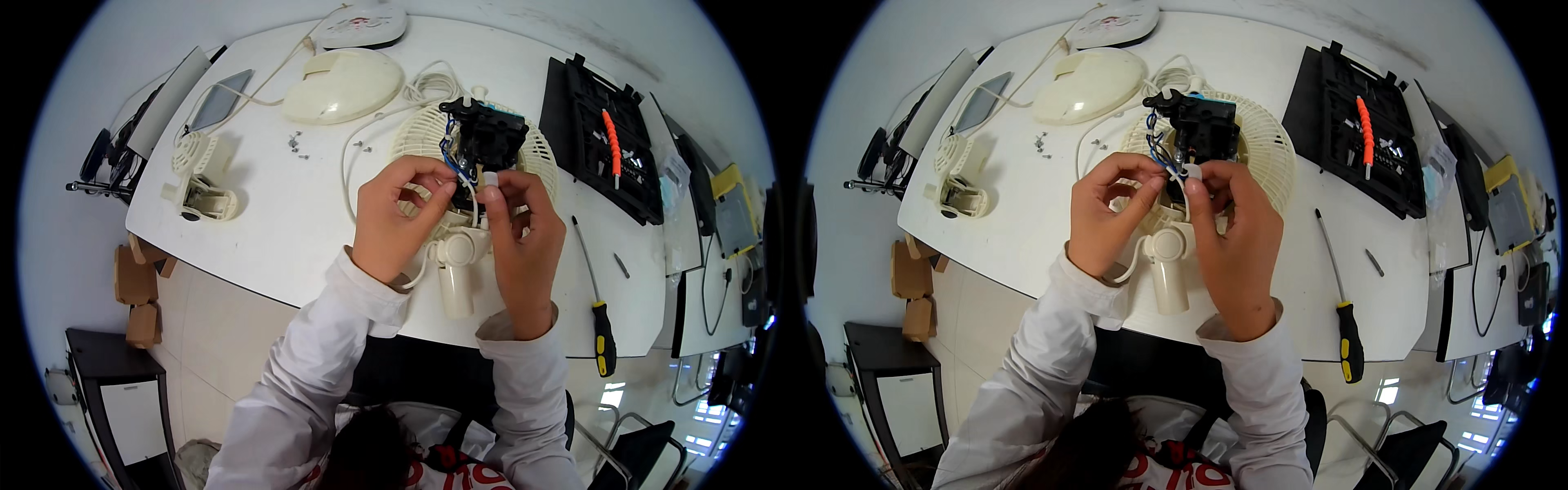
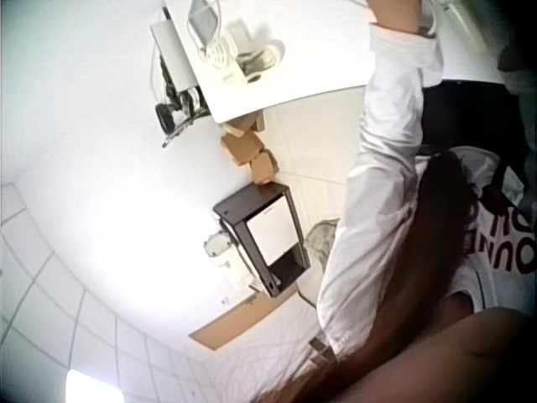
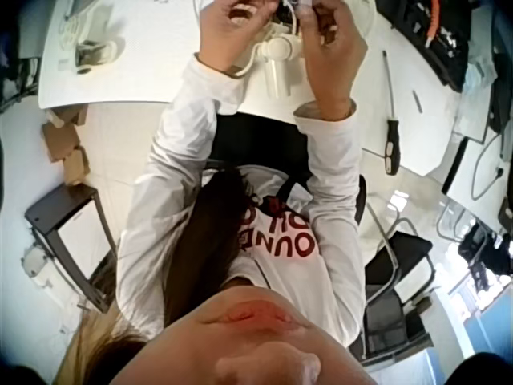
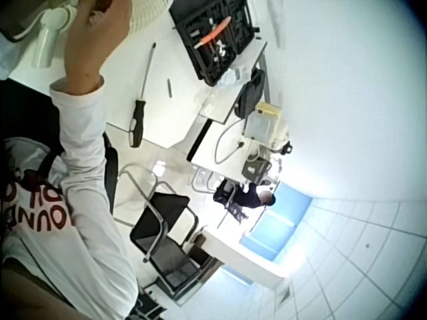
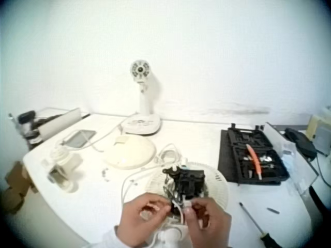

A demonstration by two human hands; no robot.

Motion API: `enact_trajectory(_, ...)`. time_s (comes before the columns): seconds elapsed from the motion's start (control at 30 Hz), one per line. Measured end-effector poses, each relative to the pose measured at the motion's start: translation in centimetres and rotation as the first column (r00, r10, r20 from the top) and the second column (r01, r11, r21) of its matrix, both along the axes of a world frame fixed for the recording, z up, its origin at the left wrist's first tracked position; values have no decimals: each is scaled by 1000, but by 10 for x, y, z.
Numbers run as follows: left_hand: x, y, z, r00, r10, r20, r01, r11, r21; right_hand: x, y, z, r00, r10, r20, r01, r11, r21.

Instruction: The person uses a screwdriver to adjust screws on the internal wiring of a disassembled electric fan. They manipulate wires and components within the fan's motor housing while seated at a white workbench.

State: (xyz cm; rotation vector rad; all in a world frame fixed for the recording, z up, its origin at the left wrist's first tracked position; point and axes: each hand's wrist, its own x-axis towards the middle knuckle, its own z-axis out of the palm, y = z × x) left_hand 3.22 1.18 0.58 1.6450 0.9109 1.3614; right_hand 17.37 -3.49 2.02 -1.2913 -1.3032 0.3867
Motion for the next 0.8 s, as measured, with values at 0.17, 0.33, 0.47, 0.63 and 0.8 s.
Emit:
enact_trajectory(0.17, 4, -10, 12, 979, 158, -128, -124, 963, 240, 8, -2, -6, 999, 36, -40, -36, 999, -10)
enact_trajectory(0.33, 14, -1, 20, 883, 339, -324, -112, 823, 557, 10, -7, -4, 995, 56, -80, -57, 998, -7)
enact_trajectory(0.47, 18, -2, 27, 824, 430, -368, -158, 799, 580, 11, -11, -5, 991, 60, -124, -63, 998, -18)
enact_trajectory(0.63, 19, -5, 31, 756, 519, -400, -167, 744, 647, 12, -11, -10, 986, 77, -148, -78, 997, 2)
enact_trajectory(0.8, 21, -5, 31, 729, 538, -422, -165, 737, 656, 13, -12, -11, 983, 89, -160, -91, 996, -2)
